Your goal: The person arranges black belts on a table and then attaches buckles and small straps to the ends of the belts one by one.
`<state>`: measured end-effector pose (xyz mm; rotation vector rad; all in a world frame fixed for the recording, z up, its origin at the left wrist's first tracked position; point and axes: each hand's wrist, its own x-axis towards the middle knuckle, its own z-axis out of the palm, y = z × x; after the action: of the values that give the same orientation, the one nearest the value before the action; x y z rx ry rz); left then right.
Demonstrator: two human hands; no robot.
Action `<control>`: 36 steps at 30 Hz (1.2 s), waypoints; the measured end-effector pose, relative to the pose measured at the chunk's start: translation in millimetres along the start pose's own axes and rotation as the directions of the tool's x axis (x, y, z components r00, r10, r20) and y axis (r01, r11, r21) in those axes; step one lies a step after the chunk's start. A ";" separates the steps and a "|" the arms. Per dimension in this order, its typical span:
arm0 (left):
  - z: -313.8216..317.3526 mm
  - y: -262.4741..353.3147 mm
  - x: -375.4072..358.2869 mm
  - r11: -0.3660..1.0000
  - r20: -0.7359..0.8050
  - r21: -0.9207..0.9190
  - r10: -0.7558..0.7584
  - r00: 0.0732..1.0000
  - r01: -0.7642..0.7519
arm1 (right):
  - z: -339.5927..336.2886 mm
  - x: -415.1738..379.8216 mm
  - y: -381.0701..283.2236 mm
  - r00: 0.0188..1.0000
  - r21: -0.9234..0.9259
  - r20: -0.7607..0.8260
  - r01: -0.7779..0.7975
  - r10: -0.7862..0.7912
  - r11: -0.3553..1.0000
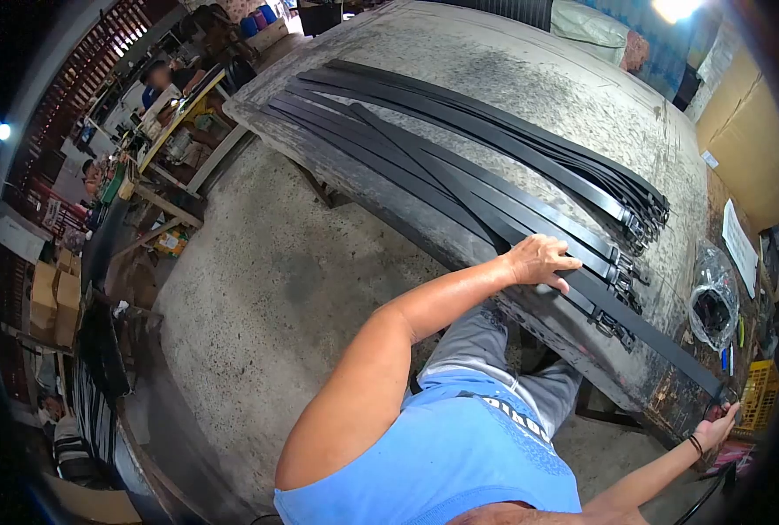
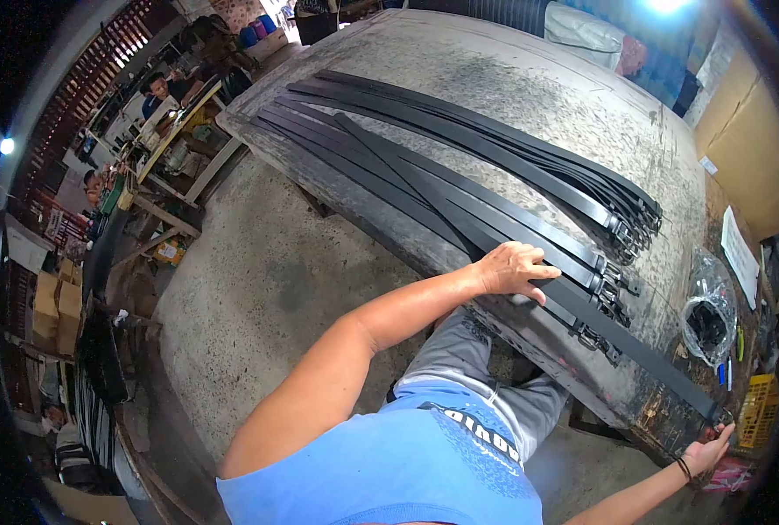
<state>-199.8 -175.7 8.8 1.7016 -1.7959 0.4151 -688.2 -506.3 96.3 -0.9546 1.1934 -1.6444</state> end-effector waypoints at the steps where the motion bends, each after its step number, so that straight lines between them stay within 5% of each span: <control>1: 0.0 -3.7 -1.9 1.000 0.001 0.001 0.000 1.000 0.000 | 11.2 -10.5 0.5 1.000 -0.001 0.009 -0.013 0.013 1.000; 4: -9.7 -18.3 -8.5 0.994 0.049 0.095 -0.049 0.998 0.045 | 24.1 -22.0 10.7 0.991 -0.113 0.094 -0.090 0.100 0.990; 6: -24.2 -34.7 -14.2 0.993 0.026 0.114 -0.037 0.999 0.034 | 20.5 -6.2 40.8 0.906 -0.059 0.360 -0.216 0.222 0.975; 9: -56.9 -67.8 -15.8 0.980 0.040 0.198 -0.026 0.999 0.017 | 75.8 -80.4 39.6 0.864 -0.109 0.389 -0.303 0.321 0.947; 13: -106.3 -104.7 -30.4 0.921 0.191 0.354 -0.240 0.952 0.161 | 127.7 -140.6 53.9 0.808 -0.073 0.516 -0.290 0.285 0.954; 15: -125.9 -128.5 -44.7 0.874 0.097 0.468 -0.200 0.975 0.132 | 149.7 -158.5 66.3 0.761 -0.069 0.572 -0.325 0.304 0.943; 19: -155.4 -173.6 -70.0 0.745 0.043 0.589 -0.417 0.908 0.314 | 193.5 -188.2 80.9 0.680 -0.119 0.629 -0.394 0.376 0.911; 22: -154.3 -187.1 -75.6 0.544 -0.041 0.680 -0.641 0.766 0.491 | 218.4 -196.4 98.9 0.630 -0.118 0.664 -0.444 0.403 0.888; 23: -150.4 -188.4 -77.1 0.471 -0.039 0.637 -0.771 0.636 0.610 | 222.9 -196.3 104.7 0.634 -0.182 0.638 -0.428 0.438 0.885; 24: -142.3 -190.6 -81.3 0.475 -0.036 0.634 -0.770 0.637 0.610 | 225.2 -195.5 110.5 0.648 -0.279 0.618 -0.348 0.445 0.895; 26: -114.1 -202.0 -94.5 0.292 -0.048 0.488 -0.932 0.359 0.823 | 220.5 -188.7 125.2 0.671 -0.439 0.574 -0.232 0.470 0.868; 27: -100.6 -204.9 -104.7 0.269 -0.035 0.503 -0.943 0.330 0.821 | 216.1 -185.9 125.2 0.709 -0.513 0.526 -0.175 0.469 0.841; 28: -93.1 -191.0 -102.3 0.238 -0.033 0.572 -0.949 0.312 0.785 | 210.1 -192.5 114.2 0.801 -0.520 0.456 -0.114 0.388 0.847; 31: -85.2 -171.7 -105.3 0.208 -0.216 0.533 -0.903 0.370 0.820 | 171.8 -173.7 117.6 0.838 -0.466 0.481 -0.002 0.256 0.885; 35: -80.4 -151.0 -93.1 0.215 -0.199 0.506 -0.913 0.356 0.835 | 112.1 -156.0 107.2 0.888 -0.383 0.453 0.110 0.083 0.917; 36: -73.9 -148.3 -95.0 0.293 -0.177 0.550 -0.874 0.452 0.782 | 96.4 -148.8 110.5 0.914 -0.389 0.404 0.136 0.037 0.911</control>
<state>-41.2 -73.9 -22.5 2.8917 -0.5642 0.3370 -527.5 -413.7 0.1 -1.5199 1.2475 -1.1625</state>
